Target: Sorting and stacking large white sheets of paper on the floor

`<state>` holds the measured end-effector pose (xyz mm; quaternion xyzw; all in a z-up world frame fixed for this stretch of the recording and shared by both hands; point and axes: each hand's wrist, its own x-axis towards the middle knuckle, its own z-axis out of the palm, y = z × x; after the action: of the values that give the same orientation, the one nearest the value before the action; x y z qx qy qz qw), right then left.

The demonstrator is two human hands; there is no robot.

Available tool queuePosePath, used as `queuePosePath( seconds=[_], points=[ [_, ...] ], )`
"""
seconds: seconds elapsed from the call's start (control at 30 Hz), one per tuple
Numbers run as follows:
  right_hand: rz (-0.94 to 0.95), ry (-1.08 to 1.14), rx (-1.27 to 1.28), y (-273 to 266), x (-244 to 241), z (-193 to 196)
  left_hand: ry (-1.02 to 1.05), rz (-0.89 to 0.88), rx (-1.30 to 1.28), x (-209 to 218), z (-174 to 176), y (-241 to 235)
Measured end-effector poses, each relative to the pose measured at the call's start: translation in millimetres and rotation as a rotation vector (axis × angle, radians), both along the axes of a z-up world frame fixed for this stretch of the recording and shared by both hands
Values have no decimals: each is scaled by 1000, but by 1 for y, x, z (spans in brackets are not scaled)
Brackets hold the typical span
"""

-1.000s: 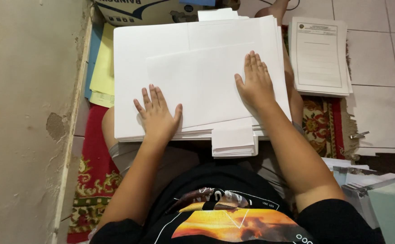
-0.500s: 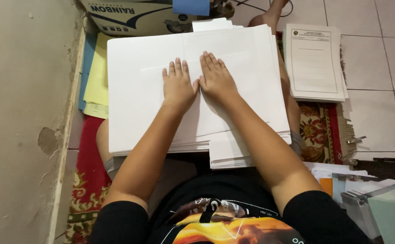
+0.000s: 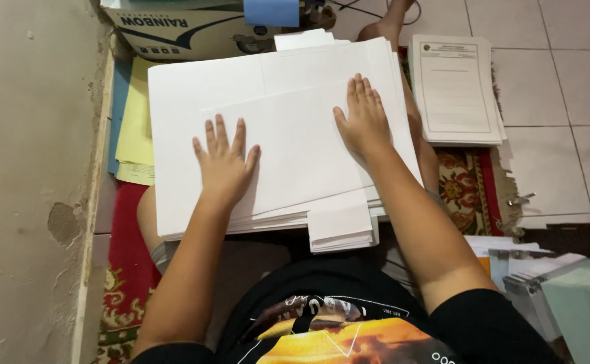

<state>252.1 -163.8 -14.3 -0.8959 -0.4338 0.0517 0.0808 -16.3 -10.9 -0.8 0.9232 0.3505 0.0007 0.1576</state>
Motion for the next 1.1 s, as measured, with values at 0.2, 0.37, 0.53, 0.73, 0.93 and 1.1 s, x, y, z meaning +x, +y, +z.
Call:
queuePosePath(
  seconds=[0.2,0.37,0.53,0.73,0.93,1.1],
  points=[
    [57,-108,45,-60,-40,16,-17,-82,72,-43,-20,-42],
    [23,-261,41,-100,-64,-16,-64,-137,84,-61,-31,-54],
    [-83,-255,-36,-116,-87,-9,-90,-155,87,-61,-30,-56],
    [-129,66,-47,-115,-67,19,-173,-158,164,-65,-41,-54],
    [-258,571,256,-134,-41,42,-292,-189,54,-74,-38,-47],
    [-300,1107,708,-153,-40,37,-276,-245,-45,-79,-22,-48]
  ],
)
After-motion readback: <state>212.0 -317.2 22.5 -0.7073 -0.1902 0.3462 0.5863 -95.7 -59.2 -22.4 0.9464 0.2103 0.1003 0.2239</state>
